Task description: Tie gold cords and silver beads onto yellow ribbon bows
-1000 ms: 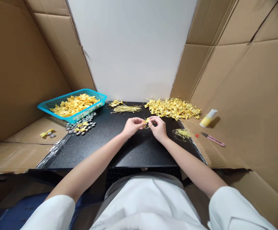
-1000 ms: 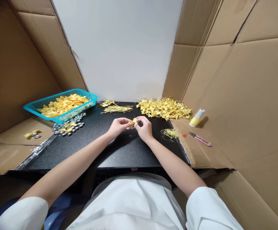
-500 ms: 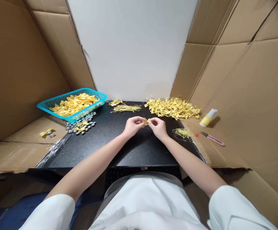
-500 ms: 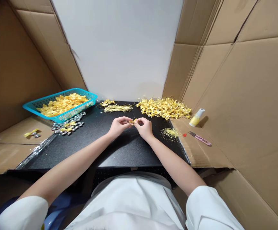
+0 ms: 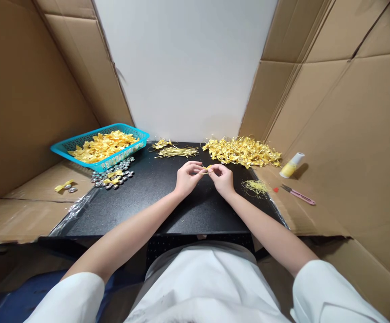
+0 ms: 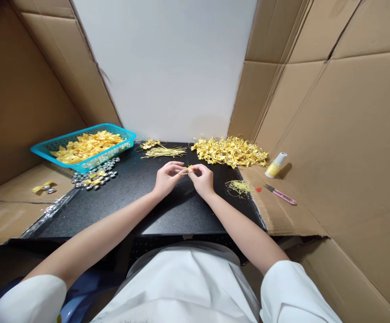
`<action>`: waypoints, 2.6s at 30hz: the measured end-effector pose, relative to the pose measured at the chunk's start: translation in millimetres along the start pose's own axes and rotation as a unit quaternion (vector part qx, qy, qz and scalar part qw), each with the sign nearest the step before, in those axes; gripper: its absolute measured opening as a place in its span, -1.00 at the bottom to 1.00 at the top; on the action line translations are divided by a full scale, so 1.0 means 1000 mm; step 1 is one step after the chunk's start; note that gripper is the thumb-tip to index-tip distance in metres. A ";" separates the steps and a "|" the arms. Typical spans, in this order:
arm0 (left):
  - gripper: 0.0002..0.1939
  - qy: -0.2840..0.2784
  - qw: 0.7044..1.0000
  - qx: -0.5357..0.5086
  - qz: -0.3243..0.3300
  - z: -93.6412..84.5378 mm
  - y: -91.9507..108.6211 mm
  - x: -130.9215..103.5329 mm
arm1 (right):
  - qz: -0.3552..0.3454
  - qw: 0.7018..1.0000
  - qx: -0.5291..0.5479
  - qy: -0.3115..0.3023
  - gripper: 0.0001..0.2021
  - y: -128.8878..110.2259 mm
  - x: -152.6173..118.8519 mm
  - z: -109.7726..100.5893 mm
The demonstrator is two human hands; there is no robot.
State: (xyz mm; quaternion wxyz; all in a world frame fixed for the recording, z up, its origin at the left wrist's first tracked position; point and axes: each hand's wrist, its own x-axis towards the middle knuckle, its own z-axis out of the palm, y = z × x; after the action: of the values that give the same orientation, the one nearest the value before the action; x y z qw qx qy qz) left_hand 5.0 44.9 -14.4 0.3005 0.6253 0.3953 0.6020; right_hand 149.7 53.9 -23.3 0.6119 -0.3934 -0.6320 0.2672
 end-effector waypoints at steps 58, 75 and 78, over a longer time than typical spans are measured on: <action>-0.55 0.014 0.953 -0.169 -0.252 0.009 0.005 -0.003 | 0.001 1.000 -0.010 0.017 -0.87 -0.001 -0.001 0.000; -0.55 0.004 0.912 -0.245 -0.329 0.008 0.002 -0.001 | 0.022 0.999 -0.003 0.025 -0.89 0.003 -0.001 0.001; -0.55 -0.011 0.911 -0.248 -0.331 0.007 0.001 0.000 | 0.019 0.999 -0.001 0.027 -0.89 0.003 -0.002 0.001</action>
State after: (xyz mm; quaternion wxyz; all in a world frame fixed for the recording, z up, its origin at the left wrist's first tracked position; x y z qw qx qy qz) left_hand 11.9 44.6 -14.0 0.6320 0.3709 0.4146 0.5396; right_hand 148.8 54.4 -26.6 0.6229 -0.4130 -0.6080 0.2678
